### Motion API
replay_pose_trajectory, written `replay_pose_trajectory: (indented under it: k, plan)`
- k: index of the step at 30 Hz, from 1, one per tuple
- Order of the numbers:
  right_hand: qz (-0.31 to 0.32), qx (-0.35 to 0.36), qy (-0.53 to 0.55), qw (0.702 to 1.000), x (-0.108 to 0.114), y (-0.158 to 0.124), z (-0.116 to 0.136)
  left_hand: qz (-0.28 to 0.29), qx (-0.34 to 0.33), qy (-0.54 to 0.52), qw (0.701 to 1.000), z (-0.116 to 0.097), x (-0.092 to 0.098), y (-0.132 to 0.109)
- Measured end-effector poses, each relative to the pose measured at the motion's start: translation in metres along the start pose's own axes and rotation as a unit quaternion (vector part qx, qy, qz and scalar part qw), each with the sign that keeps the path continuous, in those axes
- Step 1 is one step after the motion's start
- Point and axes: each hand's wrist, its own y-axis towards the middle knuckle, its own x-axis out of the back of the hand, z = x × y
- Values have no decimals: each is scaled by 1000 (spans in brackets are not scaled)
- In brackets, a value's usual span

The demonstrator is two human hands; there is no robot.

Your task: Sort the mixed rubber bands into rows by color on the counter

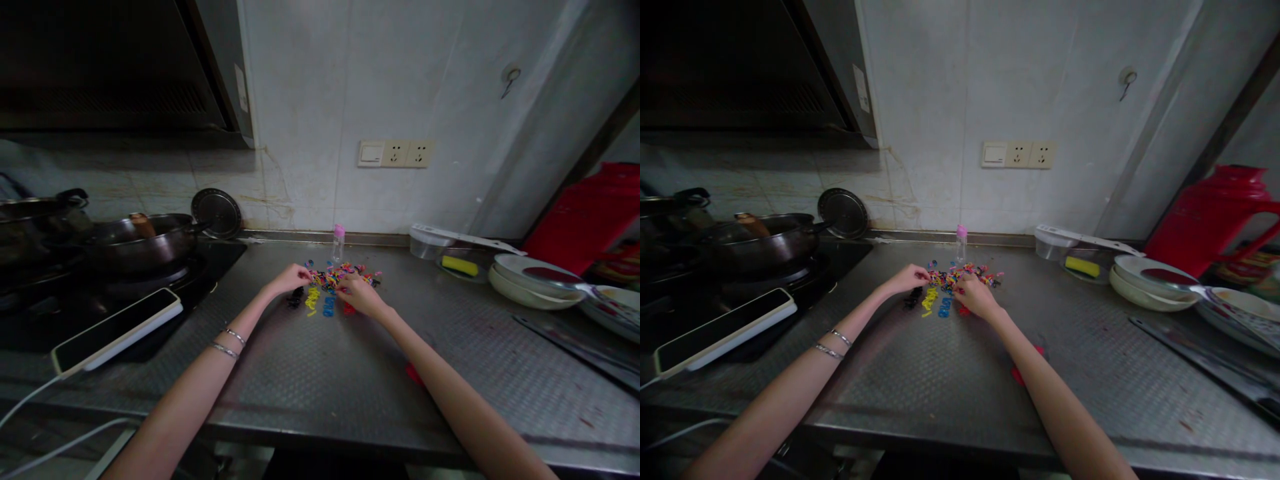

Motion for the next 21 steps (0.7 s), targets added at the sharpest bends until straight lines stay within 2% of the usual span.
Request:
replay_pose_trajectory:
  k: [5,13,17,21]
  plan:
    - [20,27,10,999,-4,0,6,5,2,-6,1000,4,-2,1]
    - [30,36,24,999,-2,0,0,11,1,-7,1000,7,-3,1]
    - [12,30,32,999,5,0,-8,6,-13,2,1000,-1,-7,2]
    - [-10,-7,34,999,10,-3,-20,20,-39,22,999,-18,-17,6]
